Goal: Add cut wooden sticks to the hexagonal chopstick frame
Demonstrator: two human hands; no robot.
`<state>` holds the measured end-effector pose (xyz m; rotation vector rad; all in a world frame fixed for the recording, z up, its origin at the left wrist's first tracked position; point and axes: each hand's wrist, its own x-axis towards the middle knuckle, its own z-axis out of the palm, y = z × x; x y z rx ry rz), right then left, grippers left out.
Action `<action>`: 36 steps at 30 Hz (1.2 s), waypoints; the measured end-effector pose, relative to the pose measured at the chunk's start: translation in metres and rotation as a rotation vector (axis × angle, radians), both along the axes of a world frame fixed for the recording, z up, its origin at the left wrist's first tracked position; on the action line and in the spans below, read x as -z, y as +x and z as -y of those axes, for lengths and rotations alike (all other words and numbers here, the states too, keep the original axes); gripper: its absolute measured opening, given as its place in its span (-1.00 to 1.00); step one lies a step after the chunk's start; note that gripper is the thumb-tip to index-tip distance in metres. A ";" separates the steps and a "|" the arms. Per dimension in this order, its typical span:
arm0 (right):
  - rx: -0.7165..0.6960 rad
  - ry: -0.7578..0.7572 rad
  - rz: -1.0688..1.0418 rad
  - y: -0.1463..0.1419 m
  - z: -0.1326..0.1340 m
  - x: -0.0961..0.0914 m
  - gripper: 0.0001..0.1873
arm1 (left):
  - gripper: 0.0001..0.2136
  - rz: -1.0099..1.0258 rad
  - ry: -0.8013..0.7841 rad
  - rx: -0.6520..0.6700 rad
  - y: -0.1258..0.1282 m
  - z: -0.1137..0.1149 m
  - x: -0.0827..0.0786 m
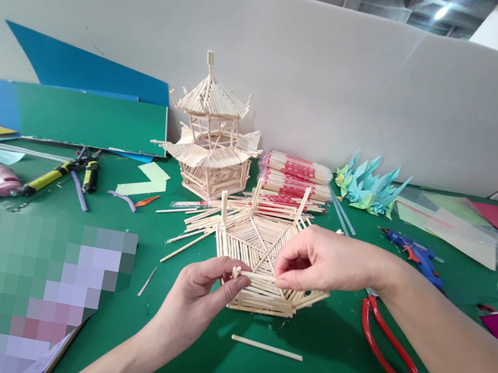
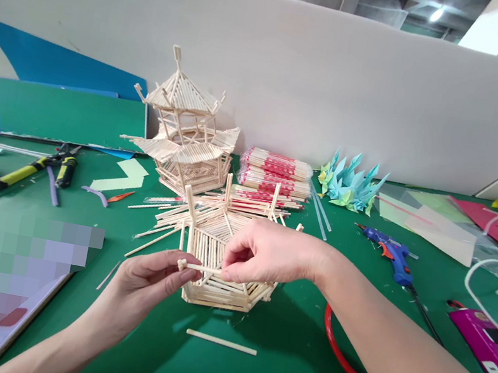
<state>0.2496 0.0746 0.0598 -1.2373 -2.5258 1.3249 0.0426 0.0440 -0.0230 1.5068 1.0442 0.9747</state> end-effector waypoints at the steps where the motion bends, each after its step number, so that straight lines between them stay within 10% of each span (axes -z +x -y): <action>1: -0.002 0.003 -0.004 0.000 0.000 0.000 -0.87 | -0.88 0.003 -0.003 -0.004 0.000 0.000 0.001; 10: 0.072 0.034 -0.045 0.009 0.004 0.001 -0.77 | -0.87 -0.040 0.053 -0.053 0.000 -0.001 0.004; 20: 0.609 0.262 -0.365 0.043 0.078 0.048 -0.65 | -0.78 -0.095 0.143 0.112 -0.001 -0.013 -0.006; 36: 0.667 0.362 -0.584 0.024 0.077 0.084 -0.88 | -0.90 -0.206 0.227 0.293 0.010 -0.025 -0.018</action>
